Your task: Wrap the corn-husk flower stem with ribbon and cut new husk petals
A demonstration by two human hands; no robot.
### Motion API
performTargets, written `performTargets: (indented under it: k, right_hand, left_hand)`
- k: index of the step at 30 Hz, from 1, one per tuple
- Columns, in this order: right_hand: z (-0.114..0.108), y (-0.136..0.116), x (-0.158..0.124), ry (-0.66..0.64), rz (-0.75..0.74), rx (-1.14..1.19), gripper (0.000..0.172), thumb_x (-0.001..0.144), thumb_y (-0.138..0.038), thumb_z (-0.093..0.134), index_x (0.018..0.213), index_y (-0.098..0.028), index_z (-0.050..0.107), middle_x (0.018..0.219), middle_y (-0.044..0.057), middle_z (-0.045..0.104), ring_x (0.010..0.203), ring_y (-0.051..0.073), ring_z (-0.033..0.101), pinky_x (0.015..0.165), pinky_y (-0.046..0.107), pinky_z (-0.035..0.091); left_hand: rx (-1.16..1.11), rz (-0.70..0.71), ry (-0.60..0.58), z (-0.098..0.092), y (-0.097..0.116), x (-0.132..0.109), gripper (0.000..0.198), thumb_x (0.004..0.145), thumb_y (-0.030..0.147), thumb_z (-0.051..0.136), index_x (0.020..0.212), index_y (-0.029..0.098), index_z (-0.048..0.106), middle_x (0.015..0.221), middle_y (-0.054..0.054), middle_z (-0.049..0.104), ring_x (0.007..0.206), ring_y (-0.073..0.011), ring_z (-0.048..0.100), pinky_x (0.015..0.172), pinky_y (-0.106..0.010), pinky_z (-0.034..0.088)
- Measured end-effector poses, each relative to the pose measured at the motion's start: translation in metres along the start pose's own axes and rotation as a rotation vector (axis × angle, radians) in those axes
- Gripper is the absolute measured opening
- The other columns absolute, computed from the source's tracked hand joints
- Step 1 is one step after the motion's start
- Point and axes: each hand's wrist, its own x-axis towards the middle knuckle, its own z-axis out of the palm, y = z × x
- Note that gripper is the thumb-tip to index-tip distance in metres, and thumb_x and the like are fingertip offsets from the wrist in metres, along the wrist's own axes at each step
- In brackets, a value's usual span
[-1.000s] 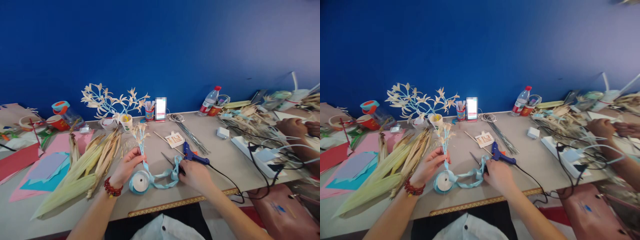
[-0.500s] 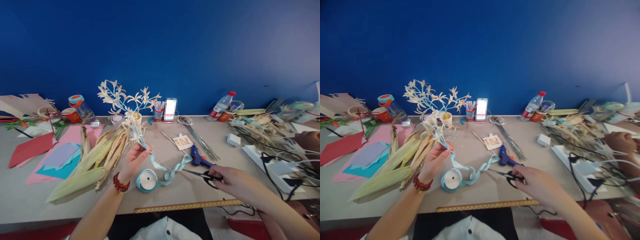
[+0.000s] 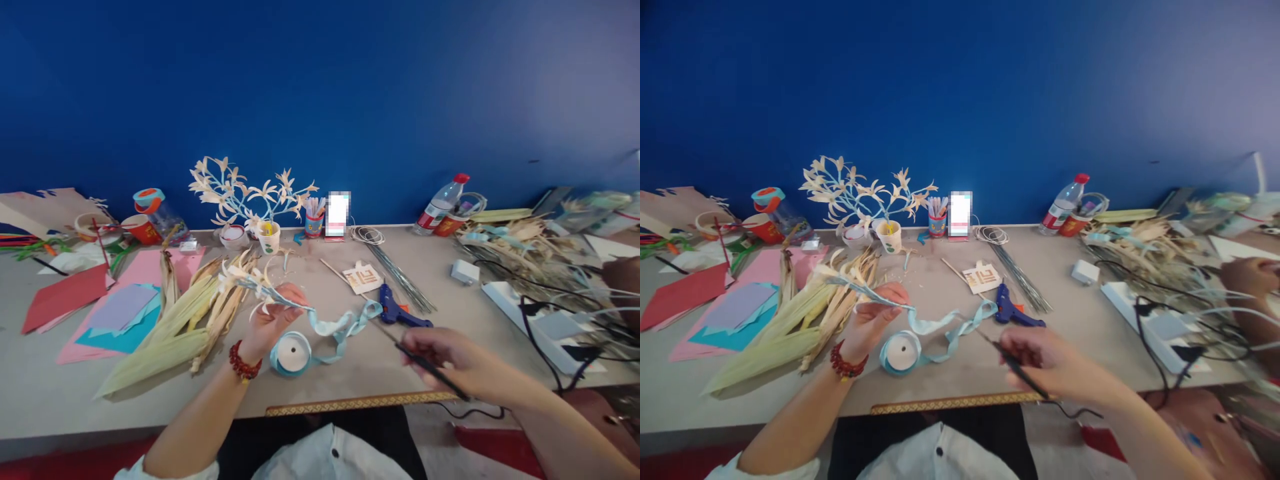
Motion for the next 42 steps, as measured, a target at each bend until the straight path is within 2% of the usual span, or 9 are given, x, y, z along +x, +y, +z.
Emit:
performTargets:
  k: [3, 8, 16, 22, 26, 32, 36, 39, 42]
  right_hand:
    - [0.01, -0.012, 0.022, -0.21, -0.01, -0.019, 0.039, 0.073, -0.051, 0.069, 0.074, -0.017, 0.051, 0.067, -0.003, 0.044, 0.06, 0.011, 0.038, 0.051, 0.021, 0.03]
    - [0.013, -0.018, 0.036, -0.277, -0.004, -0.023, 0.037, 0.074, -0.049, 0.069, 0.072, -0.018, 0.049, 0.065, -0.005, 0.043, 0.057, 0.009, 0.036, 0.05, 0.02, 0.027]
    - [0.019, -0.023, 0.042, -0.273, 0.077, 0.092, 0.039, 0.074, -0.049, 0.068, 0.067, -0.019, 0.045, 0.063, -0.004, 0.055, 0.053, 0.008, 0.048, 0.051, 0.02, 0.035]
    - [0.02, -0.018, 0.044, -0.294, 0.067, 0.139, 0.04, 0.075, -0.048, 0.07, 0.065, -0.019, 0.044, 0.061, -0.004, 0.057, 0.05, 0.008, 0.049, 0.051, 0.019, 0.037]
    - [0.024, -0.011, 0.045, -0.266, 0.075, 0.125, 0.04, 0.077, -0.052, 0.066, 0.066, -0.019, 0.045, 0.054, -0.005, 0.053, 0.05, 0.009, 0.047, 0.051, 0.02, 0.037]
    - [0.041, -0.012, 0.032, -0.271, 0.146, 0.128, 0.044, 0.075, -0.058, 0.062, 0.065, -0.021, 0.04, 0.055, -0.005, 0.052, 0.051, 0.01, 0.047, 0.051, 0.021, 0.032]
    - [0.029, -0.006, 0.008, -0.31, 0.157, 0.163, 0.041, 0.069, -0.051, 0.071, 0.066, -0.02, 0.045, 0.064, -0.002, 0.058, 0.057, 0.012, 0.052, 0.052, 0.022, 0.035]
    - [0.015, 0.003, 0.001, -0.196, 0.013, 0.182, 0.039, 0.063, -0.047, 0.078, 0.075, -0.019, 0.054, 0.074, 0.001, 0.061, 0.066, 0.016, 0.056, 0.056, 0.024, 0.041]
    - [0.02, 0.008, 0.017, 0.145, -0.149, 0.306, 0.038, 0.068, -0.045, 0.077, 0.089, -0.019, 0.059, 0.088, 0.005, 0.064, 0.073, 0.017, 0.058, 0.062, 0.026, 0.046]
  left_hand:
    - [0.097, -0.019, -0.017, 0.0, 0.0, -0.001, 0.013, 0.081, 0.03, 0.068, 0.074, 0.019, 0.071, 0.079, -0.007, 0.07, 0.08, -0.0219, 0.064, 0.076, -0.037, 0.05]
    - [0.14, -0.054, -0.019, 0.0, 0.003, -0.002, 0.015, 0.079, 0.032, 0.069, 0.075, 0.018, 0.071, 0.08, -0.008, 0.071, 0.08, -0.0234, 0.065, 0.075, -0.038, 0.051]
    - [0.065, -0.104, -0.086, 0.006, 0.006, -0.003, 0.013, 0.078, 0.033, 0.07, 0.079, 0.02, 0.073, 0.083, -0.008, 0.071, 0.083, -0.0248, 0.065, 0.079, -0.041, 0.051]
    - [-0.095, -0.184, -0.049, 0.013, 0.014, -0.001, 0.018, 0.073, 0.034, 0.076, 0.073, 0.016, 0.073, 0.078, -0.006, 0.067, 0.074, -0.0194, 0.062, 0.07, -0.033, 0.051]
    - [-0.179, -0.251, -0.014, 0.013, 0.005, -0.001, 0.016, 0.071, 0.03, 0.077, 0.077, 0.016, 0.072, 0.078, -0.005, 0.068, 0.074, -0.0175, 0.062, 0.072, -0.03, 0.052]
    - [-0.203, -0.526, -0.004, 0.011, -0.016, 0.002, 0.022, 0.074, 0.032, 0.074, 0.083, 0.013, 0.068, 0.078, -0.005, 0.069, 0.071, -0.0168, 0.066, 0.074, -0.031, 0.052]
    - [-0.227, -0.544, -0.056, 0.015, -0.017, 0.003, 0.022, 0.078, 0.034, 0.071, 0.086, 0.014, 0.064, 0.082, -0.004, 0.068, 0.074, -0.0184, 0.069, 0.076, -0.032, 0.053]
    - [-0.215, -0.544, -0.124, 0.02, -0.012, 0.004, 0.024, 0.079, 0.036, 0.07, 0.088, 0.015, 0.063, 0.08, -0.004, 0.067, 0.073, -0.0193, 0.07, 0.074, -0.032, 0.053]
    - [-0.173, -0.577, -0.167, 0.029, -0.007, 0.005, 0.027, 0.076, 0.037, 0.073, 0.087, 0.014, 0.065, 0.076, -0.003, 0.067, 0.069, -0.0184, 0.068, 0.07, -0.032, 0.053]
